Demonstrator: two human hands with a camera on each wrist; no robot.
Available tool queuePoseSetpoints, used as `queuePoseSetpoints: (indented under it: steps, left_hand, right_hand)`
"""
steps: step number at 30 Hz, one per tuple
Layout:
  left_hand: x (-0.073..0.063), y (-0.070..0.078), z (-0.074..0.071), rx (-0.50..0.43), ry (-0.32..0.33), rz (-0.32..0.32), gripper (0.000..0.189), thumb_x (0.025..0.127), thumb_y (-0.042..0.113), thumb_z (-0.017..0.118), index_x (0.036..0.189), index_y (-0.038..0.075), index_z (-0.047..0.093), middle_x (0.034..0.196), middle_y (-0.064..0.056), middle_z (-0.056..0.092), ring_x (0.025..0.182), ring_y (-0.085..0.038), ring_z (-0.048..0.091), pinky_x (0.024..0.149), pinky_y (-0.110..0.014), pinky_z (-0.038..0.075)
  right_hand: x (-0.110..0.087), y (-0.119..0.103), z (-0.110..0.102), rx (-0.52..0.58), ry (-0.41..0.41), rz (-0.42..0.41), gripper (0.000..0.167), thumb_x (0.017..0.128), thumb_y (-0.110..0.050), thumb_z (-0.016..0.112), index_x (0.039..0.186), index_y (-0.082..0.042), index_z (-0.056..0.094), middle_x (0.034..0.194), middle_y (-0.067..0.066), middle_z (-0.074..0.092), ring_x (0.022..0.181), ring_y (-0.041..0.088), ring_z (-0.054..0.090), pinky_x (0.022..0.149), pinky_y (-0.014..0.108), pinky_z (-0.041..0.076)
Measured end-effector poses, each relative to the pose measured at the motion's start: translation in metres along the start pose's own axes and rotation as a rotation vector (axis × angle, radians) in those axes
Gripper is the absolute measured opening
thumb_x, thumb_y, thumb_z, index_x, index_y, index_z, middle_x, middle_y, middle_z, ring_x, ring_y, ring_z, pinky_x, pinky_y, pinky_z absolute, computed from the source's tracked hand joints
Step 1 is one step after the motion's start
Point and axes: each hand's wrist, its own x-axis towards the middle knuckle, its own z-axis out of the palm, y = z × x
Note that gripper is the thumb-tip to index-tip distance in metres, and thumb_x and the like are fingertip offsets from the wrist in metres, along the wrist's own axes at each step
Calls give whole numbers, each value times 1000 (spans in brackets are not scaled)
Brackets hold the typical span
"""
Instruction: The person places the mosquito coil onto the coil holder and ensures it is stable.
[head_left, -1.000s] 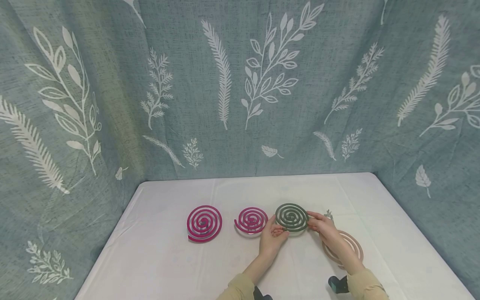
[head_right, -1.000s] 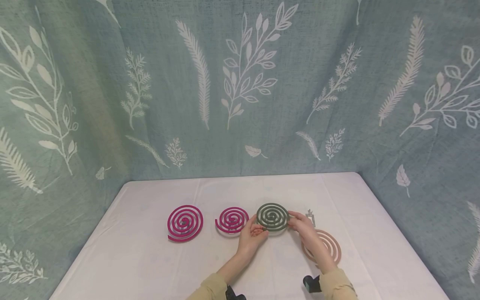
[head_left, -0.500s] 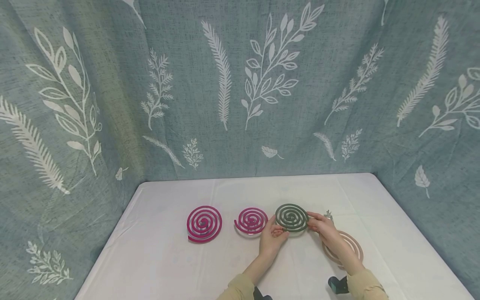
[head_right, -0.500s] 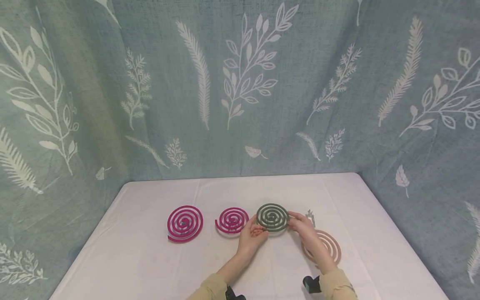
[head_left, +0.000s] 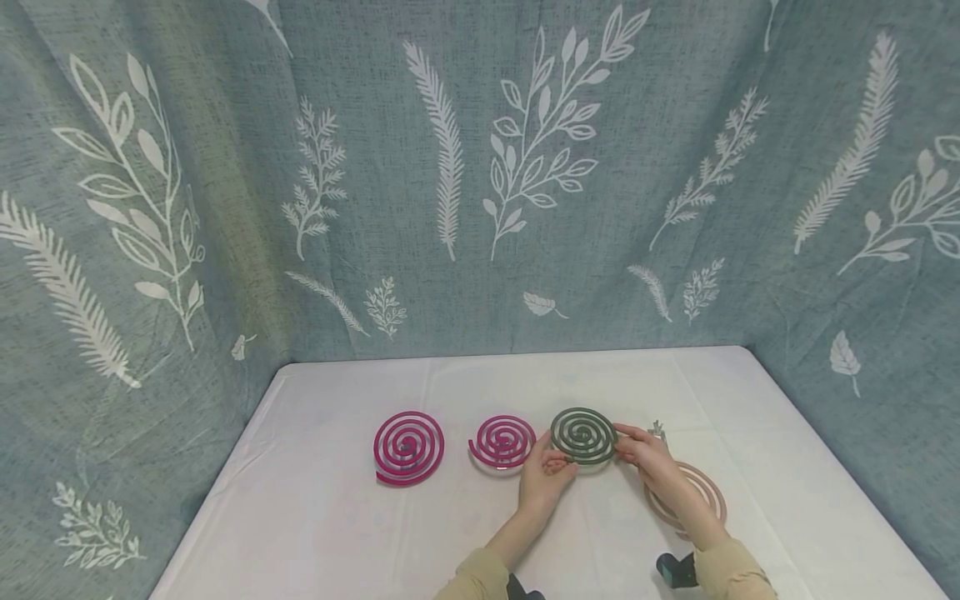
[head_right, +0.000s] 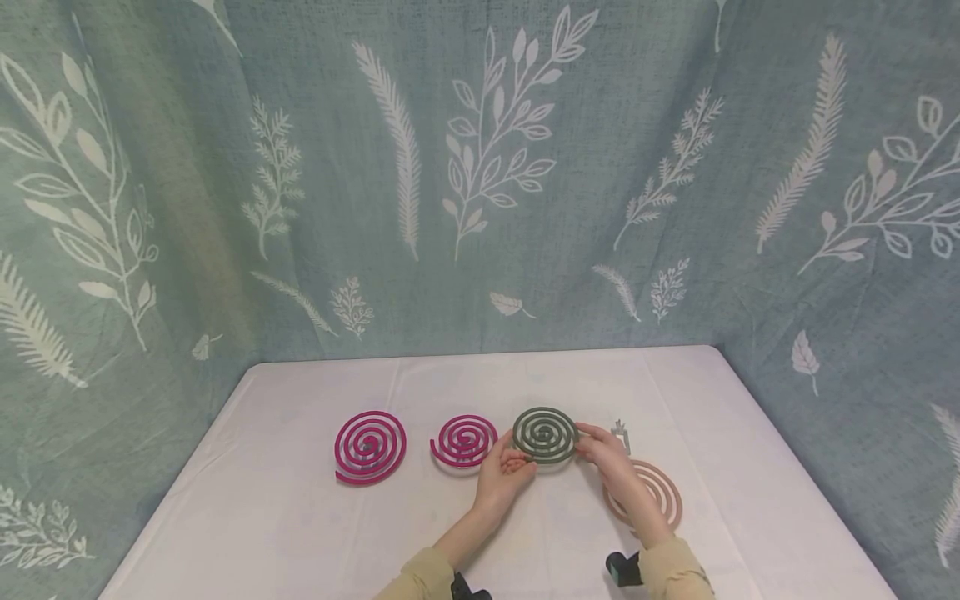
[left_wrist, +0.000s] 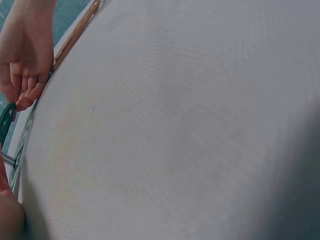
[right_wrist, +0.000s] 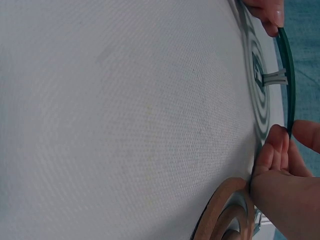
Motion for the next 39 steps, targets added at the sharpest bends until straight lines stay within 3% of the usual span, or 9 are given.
queuePoseSetpoints:
  steps: [19, 39]
  left_hand:
    - [0, 0, 0, 7, 3, 0, 68, 77, 2, 72, 137, -5, 41, 91, -8, 65, 77, -4, 54, 71, -13, 49]
    - [-2, 4, 1, -2, 13, 8, 68, 77, -1, 70, 138, -7, 40, 94, -16, 65, 76, -4, 53, 69, -12, 47]
  right_hand:
    - [-1, -2, 0, -3, -11, 4, 54, 91, -16, 52, 140, 3, 39, 133, 19, 53, 104, 15, 55, 98, 36, 44]
    - [-1, 0, 0, -14, -6, -15, 52, 91, -12, 50, 139, 5, 39, 132, 21, 53, 96, 10, 55, 94, 34, 45]
